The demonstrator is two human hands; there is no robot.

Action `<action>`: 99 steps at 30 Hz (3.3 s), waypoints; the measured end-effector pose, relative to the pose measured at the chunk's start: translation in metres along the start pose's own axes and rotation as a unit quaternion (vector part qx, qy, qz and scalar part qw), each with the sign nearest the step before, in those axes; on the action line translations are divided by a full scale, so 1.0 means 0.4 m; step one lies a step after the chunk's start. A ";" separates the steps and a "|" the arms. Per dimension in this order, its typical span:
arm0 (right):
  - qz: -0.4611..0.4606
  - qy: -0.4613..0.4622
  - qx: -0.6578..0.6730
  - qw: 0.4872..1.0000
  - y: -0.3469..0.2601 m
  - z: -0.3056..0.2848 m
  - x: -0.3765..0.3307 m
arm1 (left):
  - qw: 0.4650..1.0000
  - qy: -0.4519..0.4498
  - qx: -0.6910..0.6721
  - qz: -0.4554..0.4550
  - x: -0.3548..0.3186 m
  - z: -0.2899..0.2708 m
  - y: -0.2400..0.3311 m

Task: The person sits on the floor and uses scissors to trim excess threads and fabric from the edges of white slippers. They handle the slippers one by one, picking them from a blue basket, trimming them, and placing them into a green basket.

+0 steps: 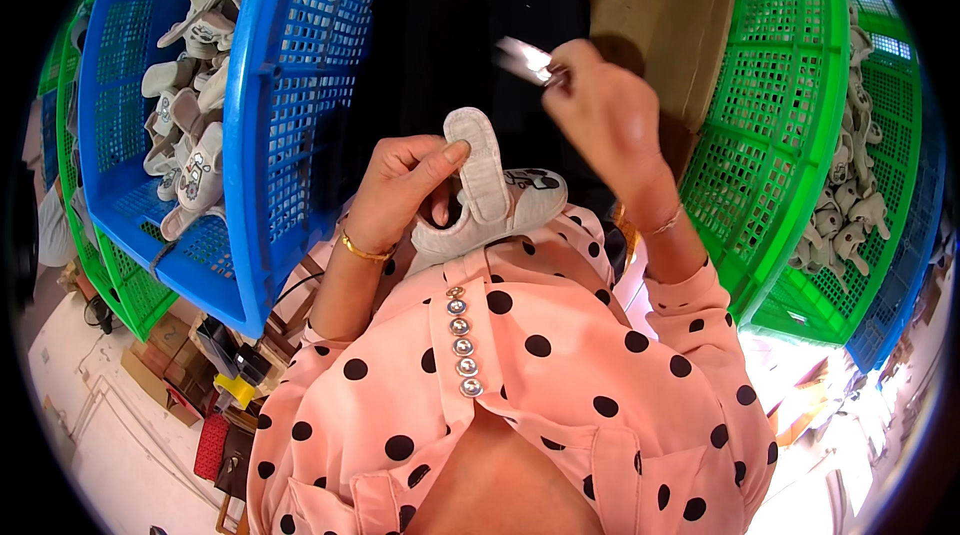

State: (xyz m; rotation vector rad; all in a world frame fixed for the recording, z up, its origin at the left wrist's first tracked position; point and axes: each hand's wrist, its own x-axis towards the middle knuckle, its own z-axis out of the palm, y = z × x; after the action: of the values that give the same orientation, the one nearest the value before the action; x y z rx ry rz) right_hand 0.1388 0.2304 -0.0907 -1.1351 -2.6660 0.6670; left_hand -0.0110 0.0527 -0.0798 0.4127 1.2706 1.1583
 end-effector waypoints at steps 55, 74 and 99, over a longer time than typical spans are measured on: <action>-0.160 -0.046 -0.042 0.985 -0.069 -0.039 -0.094 | 0.987 0.092 -0.130 0.006 0.030 -0.005 -0.017; -0.179 -0.012 -0.028 0.983 -0.069 -0.024 -0.102 | 0.983 0.105 -0.147 0.014 0.020 0.010 -0.015; 0.046 -0.204 0.392 0.896 -0.072 -0.011 -0.042 | 0.986 0.068 -0.151 -0.011 0.021 0.013 -0.013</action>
State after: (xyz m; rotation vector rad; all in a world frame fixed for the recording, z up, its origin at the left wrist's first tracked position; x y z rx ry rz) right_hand 0.1335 0.2022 -0.0733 -0.9334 -2.1947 1.9470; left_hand -0.0054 0.0594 -0.0865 0.0955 1.1875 1.3534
